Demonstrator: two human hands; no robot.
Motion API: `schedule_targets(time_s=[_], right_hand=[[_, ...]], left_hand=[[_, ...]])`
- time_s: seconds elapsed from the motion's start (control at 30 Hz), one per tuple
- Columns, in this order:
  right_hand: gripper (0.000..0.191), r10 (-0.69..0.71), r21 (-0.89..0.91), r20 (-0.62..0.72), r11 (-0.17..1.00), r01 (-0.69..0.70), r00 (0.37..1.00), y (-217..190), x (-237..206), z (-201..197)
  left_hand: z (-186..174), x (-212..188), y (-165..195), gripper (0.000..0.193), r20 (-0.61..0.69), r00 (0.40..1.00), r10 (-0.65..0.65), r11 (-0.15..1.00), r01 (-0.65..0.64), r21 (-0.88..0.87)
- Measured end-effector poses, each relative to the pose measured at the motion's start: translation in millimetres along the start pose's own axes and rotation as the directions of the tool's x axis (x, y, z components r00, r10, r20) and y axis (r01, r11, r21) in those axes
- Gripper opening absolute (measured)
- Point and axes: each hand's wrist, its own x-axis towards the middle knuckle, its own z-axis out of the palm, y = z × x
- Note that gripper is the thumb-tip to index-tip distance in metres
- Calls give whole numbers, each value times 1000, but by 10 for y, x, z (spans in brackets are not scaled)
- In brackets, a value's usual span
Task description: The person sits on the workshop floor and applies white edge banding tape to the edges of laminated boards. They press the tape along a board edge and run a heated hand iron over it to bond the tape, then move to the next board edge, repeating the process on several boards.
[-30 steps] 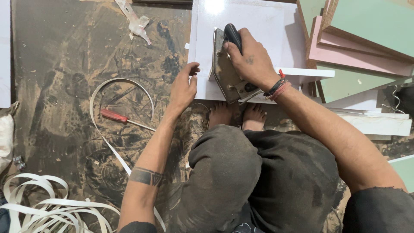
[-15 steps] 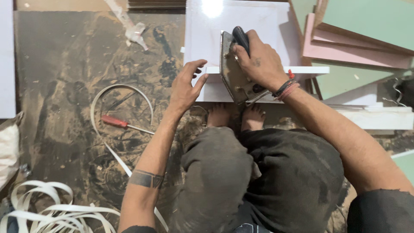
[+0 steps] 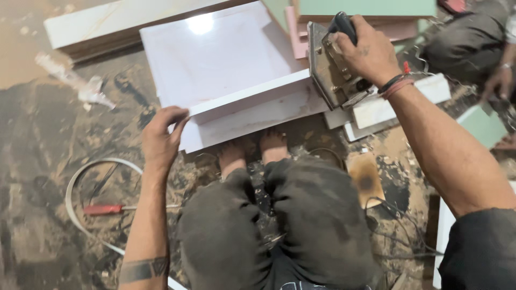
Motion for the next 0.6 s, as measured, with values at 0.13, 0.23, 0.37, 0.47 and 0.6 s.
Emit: schedule_targets(time_s=[0.13, 0.23, 0.37, 0.47, 0.6], right_hand=[[43, 178, 329, 76, 924, -193, 981, 445, -362, -166], [44, 161, 445, 164, 868, -219, 973, 748, -960, -87], [47, 330, 185, 399, 885, -427, 856, 1316, -1977, 16], [49, 248, 139, 465, 928, -347, 850, 1584, -2469, 314], [58, 303, 102, 416, 921, -376, 857, 1733, -2839, 713]], left_hand=[[58, -47, -73, 18, 13, 1000, 8, 999, -7, -47], [109, -102, -215, 18, 29, 1000, -10, 1000, 10, -24], [173, -204, -351, 12, 104, 994, -27, 993, 38, -113], [183, -242, -312, 14, 109, 994, 5, 994, 7, -108], [206, -254, -133, 13, 77, 995, -57, 985, 69, -161]])
